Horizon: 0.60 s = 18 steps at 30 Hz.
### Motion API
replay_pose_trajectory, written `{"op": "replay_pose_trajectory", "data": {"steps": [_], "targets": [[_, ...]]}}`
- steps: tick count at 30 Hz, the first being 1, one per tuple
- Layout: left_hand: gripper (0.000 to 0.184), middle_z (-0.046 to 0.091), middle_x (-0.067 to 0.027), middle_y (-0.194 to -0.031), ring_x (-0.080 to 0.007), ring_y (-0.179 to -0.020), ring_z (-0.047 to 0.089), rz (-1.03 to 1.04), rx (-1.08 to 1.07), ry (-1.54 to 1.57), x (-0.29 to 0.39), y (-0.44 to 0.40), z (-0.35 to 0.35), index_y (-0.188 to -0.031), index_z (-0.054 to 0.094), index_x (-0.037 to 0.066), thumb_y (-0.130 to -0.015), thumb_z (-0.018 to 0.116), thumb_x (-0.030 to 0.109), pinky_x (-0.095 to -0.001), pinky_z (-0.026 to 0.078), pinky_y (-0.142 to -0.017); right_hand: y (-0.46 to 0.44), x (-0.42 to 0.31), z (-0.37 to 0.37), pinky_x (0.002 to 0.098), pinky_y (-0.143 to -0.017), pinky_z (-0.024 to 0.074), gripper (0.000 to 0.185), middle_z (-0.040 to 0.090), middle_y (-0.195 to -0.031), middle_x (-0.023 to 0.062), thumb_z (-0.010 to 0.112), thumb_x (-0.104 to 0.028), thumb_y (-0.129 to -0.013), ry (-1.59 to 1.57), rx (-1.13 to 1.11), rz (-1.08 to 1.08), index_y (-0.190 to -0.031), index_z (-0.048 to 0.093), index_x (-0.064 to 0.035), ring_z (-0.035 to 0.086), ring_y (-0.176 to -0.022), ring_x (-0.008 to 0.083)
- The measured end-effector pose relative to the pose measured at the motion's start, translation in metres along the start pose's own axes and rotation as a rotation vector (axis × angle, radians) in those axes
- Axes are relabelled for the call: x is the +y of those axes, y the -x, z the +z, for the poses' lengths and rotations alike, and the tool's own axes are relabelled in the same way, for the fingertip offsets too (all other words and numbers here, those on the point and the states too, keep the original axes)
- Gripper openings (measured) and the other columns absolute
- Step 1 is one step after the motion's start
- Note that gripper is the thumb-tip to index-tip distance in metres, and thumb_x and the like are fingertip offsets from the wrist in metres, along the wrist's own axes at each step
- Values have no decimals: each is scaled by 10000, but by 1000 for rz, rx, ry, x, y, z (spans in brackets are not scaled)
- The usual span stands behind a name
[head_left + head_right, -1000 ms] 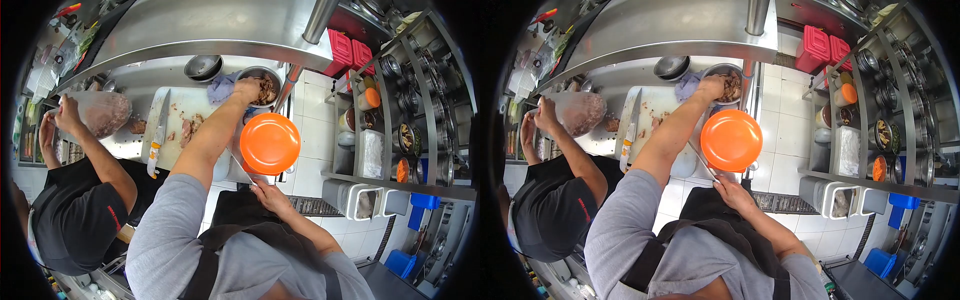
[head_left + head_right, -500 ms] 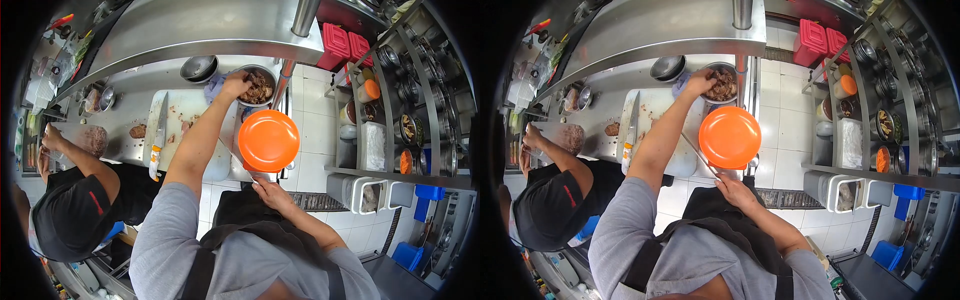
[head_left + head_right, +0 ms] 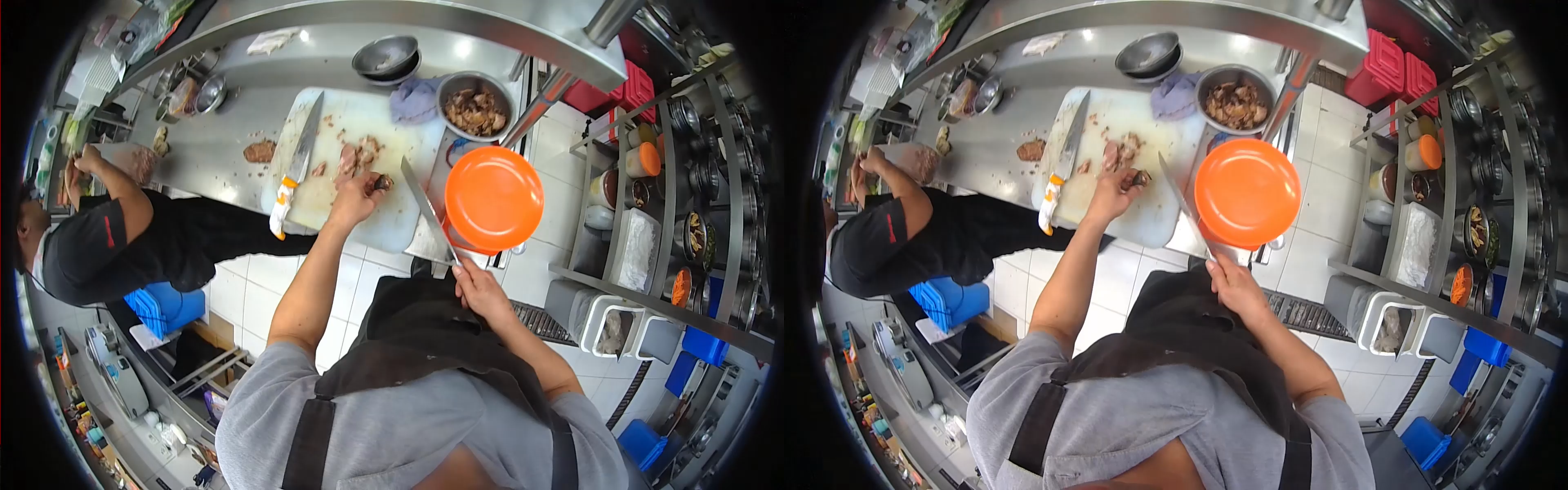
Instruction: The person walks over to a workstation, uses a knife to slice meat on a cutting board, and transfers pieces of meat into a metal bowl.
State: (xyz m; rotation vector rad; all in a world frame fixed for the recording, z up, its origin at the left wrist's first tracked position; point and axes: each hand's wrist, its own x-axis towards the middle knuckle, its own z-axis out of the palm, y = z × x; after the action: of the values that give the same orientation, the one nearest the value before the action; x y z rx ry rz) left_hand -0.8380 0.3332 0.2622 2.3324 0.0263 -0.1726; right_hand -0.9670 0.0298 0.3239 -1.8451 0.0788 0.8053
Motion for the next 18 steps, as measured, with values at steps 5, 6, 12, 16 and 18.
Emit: {"op": "replay_pose_trajectory", "data": {"steps": [5,6,12,16,18], "targets": [[326,695,-114,-868,-172,-691,626,45,32,89,6,23,15,-1078,653,-12,-794,738,121,-313,530,-689,0,-7,6,314,-504,469,444,567,-639,58,436,-323,-1031,79,7,3,-1377,486,-50,560,-485,151],[323,697,-118,-876,-173,-692,631,17,78,119,12,20,11,-1077,649,-10,-796,736,124,-314,530,-686,1,-7,8,317,-510,474,447,568,-640,59,435,-330,-1032,90,14,-14,-1379,485,-52,561,-486,154],[298,694,-162,-840,-307,-784,687,115,269,127,72,-55,-17,-959,652,6,-778,722,233,-390,532,-715,6,-13,16,341,-544,489,459,587,-658,84,458,-352,-1020,102,55,-26,-1359,496,-45,577,-501,178],[387,704,-180,-981,-322,-884,693,404,218,-105,141,-138,-11,-1113,646,26,-789,707,228,-390,548,-782,5,-9,18,398,-634,507,461,617,-681,138,470,-370,-1010,141,83,-48,-1319,520,-30,626,-585,267],[376,700,-182,-1011,-327,-933,683,408,216,-279,158,-166,4,-1113,656,33,-788,688,219,-403,547,-813,5,-9,18,441,-708,504,456,628,-693,179,467,-371,-1010,156,94,-65,-1305,527,-29,651,-688,346]]}}
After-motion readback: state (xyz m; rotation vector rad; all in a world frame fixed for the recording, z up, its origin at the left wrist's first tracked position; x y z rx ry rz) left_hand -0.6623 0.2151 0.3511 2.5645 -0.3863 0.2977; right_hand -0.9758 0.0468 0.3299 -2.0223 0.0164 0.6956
